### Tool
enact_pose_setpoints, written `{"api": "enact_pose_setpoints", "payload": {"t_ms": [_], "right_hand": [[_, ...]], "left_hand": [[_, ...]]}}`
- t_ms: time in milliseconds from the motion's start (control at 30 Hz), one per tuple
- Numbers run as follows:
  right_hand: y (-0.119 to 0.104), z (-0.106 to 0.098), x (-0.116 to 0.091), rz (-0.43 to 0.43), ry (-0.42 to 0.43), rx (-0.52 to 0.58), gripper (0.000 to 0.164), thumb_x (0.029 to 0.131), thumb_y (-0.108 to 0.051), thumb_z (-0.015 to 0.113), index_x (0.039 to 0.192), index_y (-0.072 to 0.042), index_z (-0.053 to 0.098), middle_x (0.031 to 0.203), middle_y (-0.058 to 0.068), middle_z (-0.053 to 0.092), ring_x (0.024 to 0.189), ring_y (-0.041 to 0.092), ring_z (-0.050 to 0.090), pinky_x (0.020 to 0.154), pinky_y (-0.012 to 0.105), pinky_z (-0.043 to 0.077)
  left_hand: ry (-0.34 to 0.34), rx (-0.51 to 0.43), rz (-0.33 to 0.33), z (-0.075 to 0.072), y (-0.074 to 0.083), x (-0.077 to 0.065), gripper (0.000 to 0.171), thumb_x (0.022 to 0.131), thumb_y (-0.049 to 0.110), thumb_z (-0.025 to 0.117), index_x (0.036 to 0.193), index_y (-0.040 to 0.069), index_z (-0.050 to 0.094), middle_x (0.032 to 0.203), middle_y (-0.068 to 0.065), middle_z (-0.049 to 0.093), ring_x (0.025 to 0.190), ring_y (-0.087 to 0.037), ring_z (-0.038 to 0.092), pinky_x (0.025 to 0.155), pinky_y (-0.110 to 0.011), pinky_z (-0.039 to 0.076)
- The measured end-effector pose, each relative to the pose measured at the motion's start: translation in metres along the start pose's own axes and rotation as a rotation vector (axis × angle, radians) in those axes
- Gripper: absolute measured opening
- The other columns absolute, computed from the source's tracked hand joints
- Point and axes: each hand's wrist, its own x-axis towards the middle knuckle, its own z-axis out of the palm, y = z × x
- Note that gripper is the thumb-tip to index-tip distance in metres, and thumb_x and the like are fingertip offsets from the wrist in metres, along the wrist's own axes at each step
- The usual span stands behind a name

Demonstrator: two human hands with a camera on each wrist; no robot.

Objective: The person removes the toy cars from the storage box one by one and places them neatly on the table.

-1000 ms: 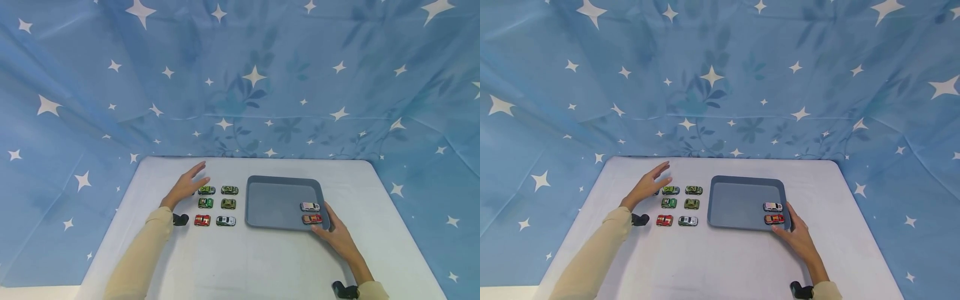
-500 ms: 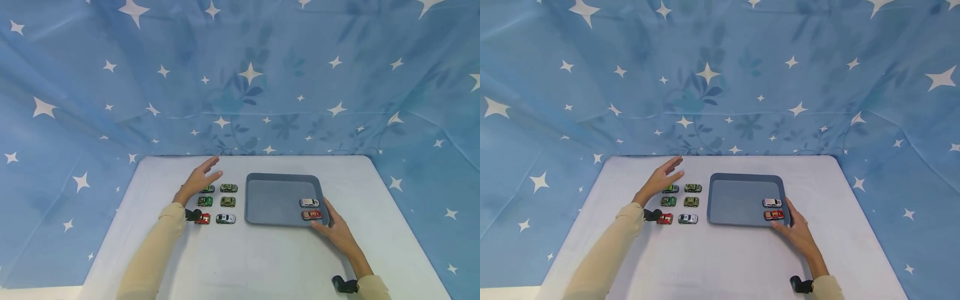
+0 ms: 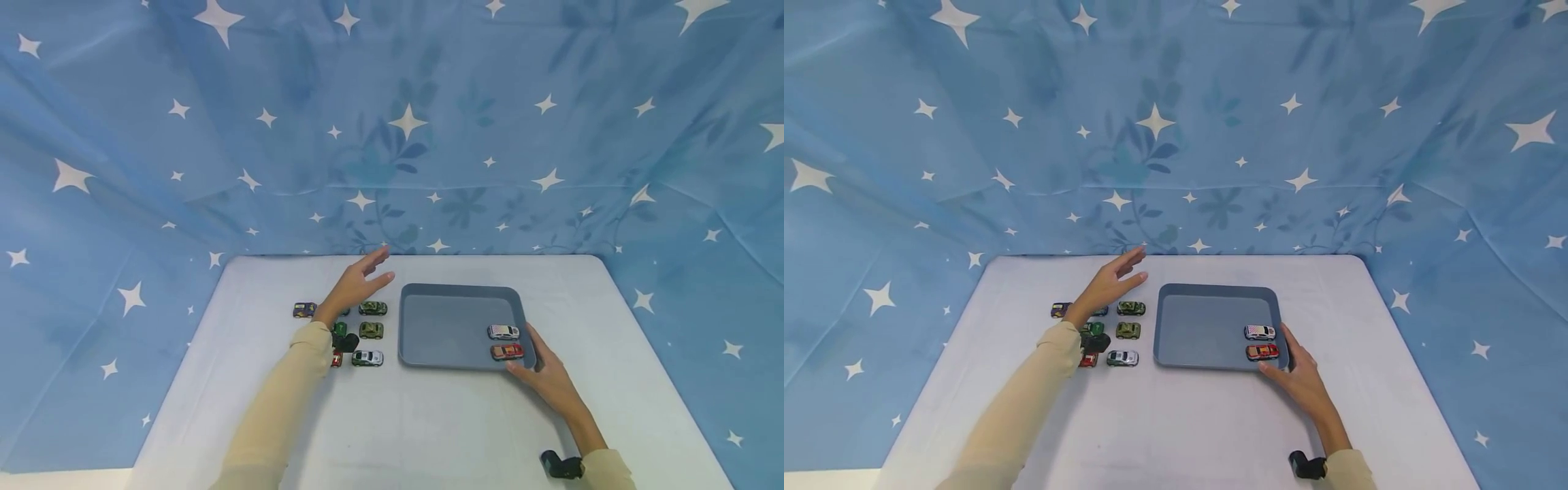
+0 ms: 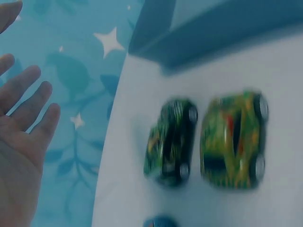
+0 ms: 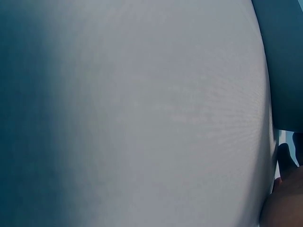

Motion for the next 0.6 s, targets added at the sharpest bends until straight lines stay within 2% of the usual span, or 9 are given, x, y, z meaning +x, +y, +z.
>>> {"api": "enact_pose_setpoints", "payload": {"t_ms": [267, 467, 600], "right_hand": [[0.000, 0.000, -0.001, -0.008, 0.001, 0.006, 0.106, 0.097, -0.038, 0.079, 0.175, -0.018, 0.011, 0.175, 0.025, 0.018, 0.157, 0.057, 0.015, 0.115, 0.082, 0.021], [0.002, 0.000, 0.000, -0.019, 0.000, 0.014, 0.105, 0.097, -0.037, 0.079, 0.175, -0.018, 0.011, 0.175, 0.024, 0.018, 0.157, 0.055, 0.015, 0.117, 0.081, 0.020], [0.002, 0.000, 0.000, -0.011, 0.001, 0.008, 0.106, 0.097, -0.037, 0.080, 0.175, -0.018, 0.010, 0.175, 0.024, 0.018, 0.157, 0.055, 0.014, 0.117, 0.080, 0.018]], "left_hand": [[-0.038, -0.016, 0.018, 0.029, 0.016, 0.018, 0.070, 0.107, 0.035, 0.068, 0.168, 0.015, 0.039, 0.164, -0.008, 0.049, 0.151, -0.029, 0.045, 0.123, -0.042, 0.036], [-0.065, -0.059, 0.019, 0.050, 0.025, 0.028, 0.067, 0.105, 0.035, 0.071, 0.166, 0.023, 0.045, 0.160, -0.004, 0.054, 0.148, -0.025, 0.048, 0.122, -0.042, 0.039], [-0.087, -0.073, 0.031, 0.065, 0.032, 0.036, 0.068, 0.104, 0.034, 0.073, 0.165, 0.022, 0.046, 0.160, -0.002, 0.054, 0.148, -0.022, 0.049, 0.121, -0.040, 0.040]]}}
